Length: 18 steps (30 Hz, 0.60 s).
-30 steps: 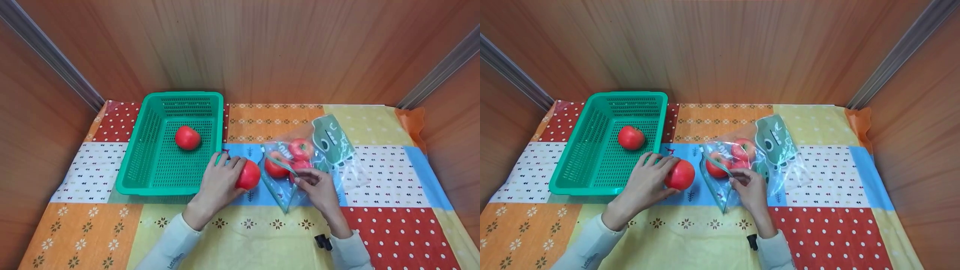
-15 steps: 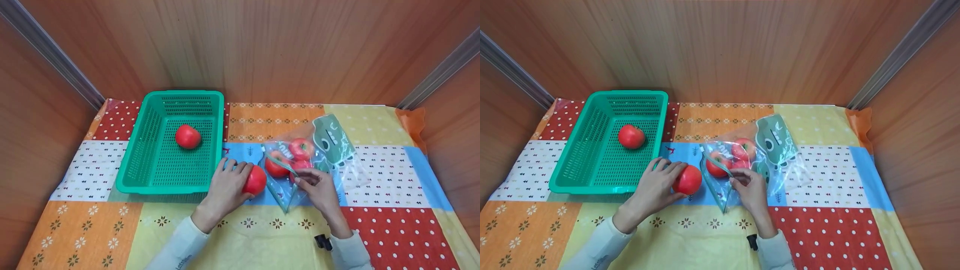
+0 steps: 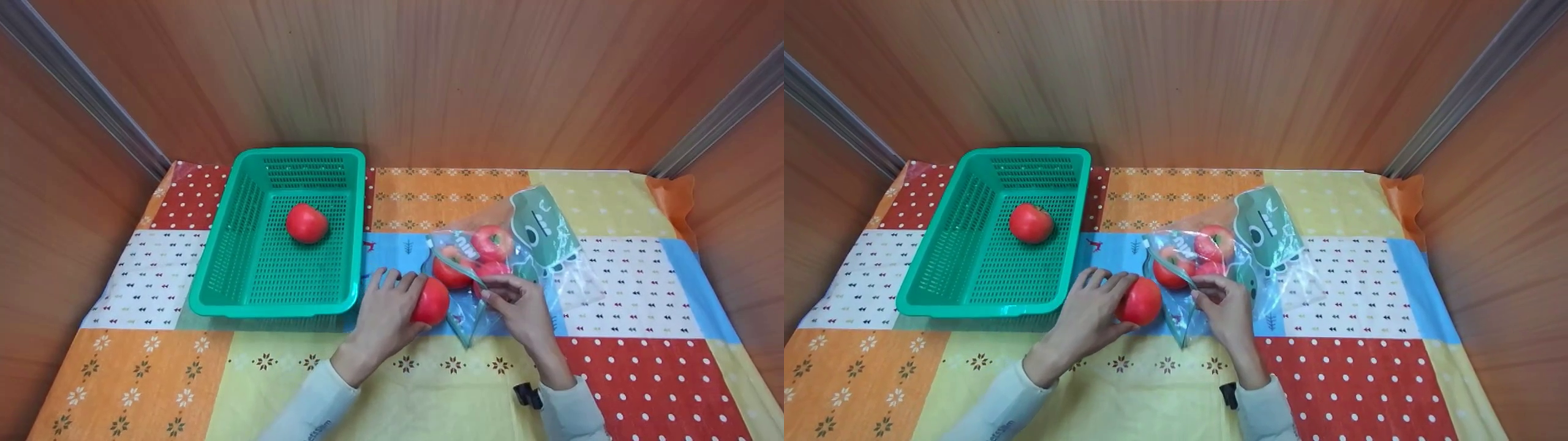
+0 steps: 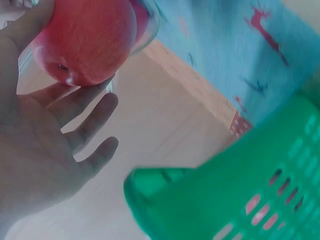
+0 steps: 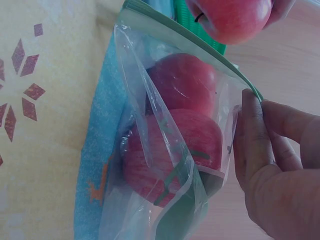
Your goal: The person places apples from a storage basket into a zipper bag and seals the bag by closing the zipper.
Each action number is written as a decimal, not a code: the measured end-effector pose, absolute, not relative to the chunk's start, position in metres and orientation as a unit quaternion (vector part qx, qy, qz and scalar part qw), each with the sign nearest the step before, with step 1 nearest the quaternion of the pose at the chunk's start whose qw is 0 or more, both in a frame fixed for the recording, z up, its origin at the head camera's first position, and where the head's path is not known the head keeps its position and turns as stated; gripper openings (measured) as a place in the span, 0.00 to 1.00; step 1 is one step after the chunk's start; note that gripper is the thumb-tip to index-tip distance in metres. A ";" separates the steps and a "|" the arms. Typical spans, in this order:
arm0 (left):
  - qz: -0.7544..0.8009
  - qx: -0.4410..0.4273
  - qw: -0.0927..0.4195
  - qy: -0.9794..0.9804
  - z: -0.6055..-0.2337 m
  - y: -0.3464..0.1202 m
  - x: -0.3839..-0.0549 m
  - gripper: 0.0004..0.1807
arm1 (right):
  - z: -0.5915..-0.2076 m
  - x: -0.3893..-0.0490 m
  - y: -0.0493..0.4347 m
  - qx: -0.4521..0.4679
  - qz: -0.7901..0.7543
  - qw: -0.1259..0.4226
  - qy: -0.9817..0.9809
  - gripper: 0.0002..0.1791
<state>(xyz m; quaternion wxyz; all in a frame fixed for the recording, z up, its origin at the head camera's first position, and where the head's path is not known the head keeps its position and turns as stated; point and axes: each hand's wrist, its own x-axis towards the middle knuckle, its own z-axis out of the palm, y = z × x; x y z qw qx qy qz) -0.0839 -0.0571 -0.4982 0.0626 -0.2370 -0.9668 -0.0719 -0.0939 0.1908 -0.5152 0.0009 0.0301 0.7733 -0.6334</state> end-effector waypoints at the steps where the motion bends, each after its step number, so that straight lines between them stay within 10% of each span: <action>1: -0.074 -0.236 0.066 -0.967 -0.500 -0.055 -0.083 0.48 | -0.515 -0.094 0.191 0.030 -0.635 0.001 0.772 0.15; 18: -0.068 -0.226 0.072 -0.969 -0.516 -0.034 -0.083 0.48 | -0.518 -0.092 0.190 0.029 -0.642 -0.001 0.767 0.14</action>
